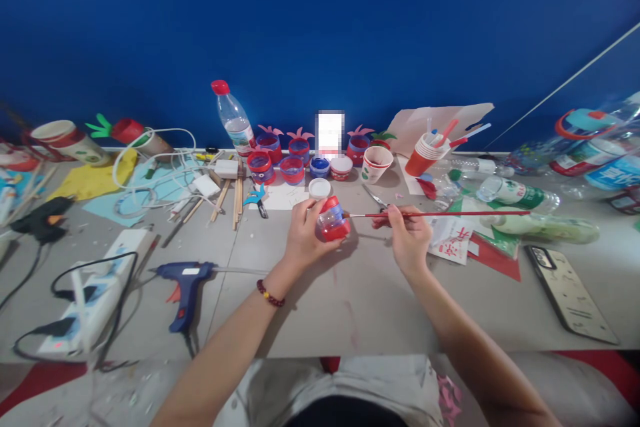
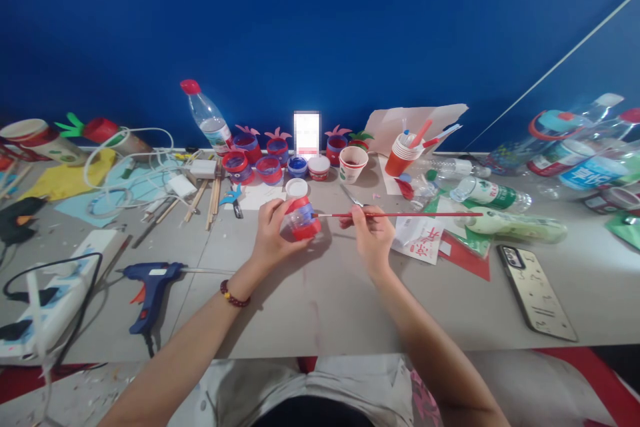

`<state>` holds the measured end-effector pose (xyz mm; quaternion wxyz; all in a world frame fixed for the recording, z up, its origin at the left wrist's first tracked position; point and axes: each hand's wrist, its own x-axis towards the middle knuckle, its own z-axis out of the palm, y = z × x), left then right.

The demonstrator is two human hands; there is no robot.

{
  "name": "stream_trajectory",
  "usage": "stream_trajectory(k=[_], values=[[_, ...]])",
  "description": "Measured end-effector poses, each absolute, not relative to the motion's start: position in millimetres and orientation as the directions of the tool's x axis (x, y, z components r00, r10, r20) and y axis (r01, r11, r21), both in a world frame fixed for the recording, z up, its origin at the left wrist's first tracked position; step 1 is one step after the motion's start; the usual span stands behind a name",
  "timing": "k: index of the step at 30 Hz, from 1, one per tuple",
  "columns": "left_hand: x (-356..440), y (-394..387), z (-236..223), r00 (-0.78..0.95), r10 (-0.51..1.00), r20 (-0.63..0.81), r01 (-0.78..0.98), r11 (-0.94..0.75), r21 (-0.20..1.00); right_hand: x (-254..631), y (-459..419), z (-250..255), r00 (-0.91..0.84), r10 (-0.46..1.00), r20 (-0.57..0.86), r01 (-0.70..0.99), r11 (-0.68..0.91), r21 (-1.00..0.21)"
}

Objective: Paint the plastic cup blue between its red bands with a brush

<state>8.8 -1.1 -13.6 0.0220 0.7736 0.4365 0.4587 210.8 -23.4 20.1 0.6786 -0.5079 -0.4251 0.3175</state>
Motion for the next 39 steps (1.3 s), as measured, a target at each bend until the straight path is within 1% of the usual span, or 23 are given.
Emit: stream_trajectory(k=[4,9,17,22,26,28,30,34,39], values=[[11.2,-2.6,-14.1,0.234,0.696,0.679,0.637,-0.637,0.434,207.1,-23.9,13.4,0.359,0.914,0.187,-0.055,0.221,-0.974],[11.8,-3.2,-15.1,0.243,0.709,0.662,0.630,-0.634,0.449,202.4,-24.1,15.6,0.341,0.925,0.165,-0.008,0.179,-0.984],[10.4,-3.8,-13.6,0.233,0.715,0.660,0.637,-0.625,0.452,208.8,-20.8,23.7,0.400,0.898,0.182,0.020,0.190,-0.982],[10.2,-4.0,-12.6,0.208,0.722,0.660,0.659,-0.602,0.450,213.6,-18.4,19.7,0.468,0.855,0.222,-0.031,0.267,-0.963],[11.3,-4.3,-11.1,0.212,0.704,0.678,0.643,-0.623,0.445,209.3,-20.8,14.2,0.397,0.898,0.190,-0.108,0.252,-0.962],[12.3,-4.4,-11.0,0.222,0.697,0.682,0.635,-0.634,0.441,204.1,-23.9,14.0,0.362,0.914,0.181,-0.118,0.238,-0.964],[13.3,-4.6,-11.1,0.238,0.685,0.689,0.630,-0.649,0.427,199.4,-26.9,15.4,0.349,0.919,0.186,-0.098,0.233,-0.967],[14.0,-5.1,-10.8,0.259,0.667,0.698,0.631,-0.664,0.401,196.7,-29.8,19.1,0.357,0.906,0.227,-0.008,0.245,-0.969],[12.9,-5.7,-10.3,0.271,0.672,0.689,0.625,-0.668,0.405,200.9,-28.9,21.6,0.388,0.881,0.271,0.092,0.255,-0.963]])
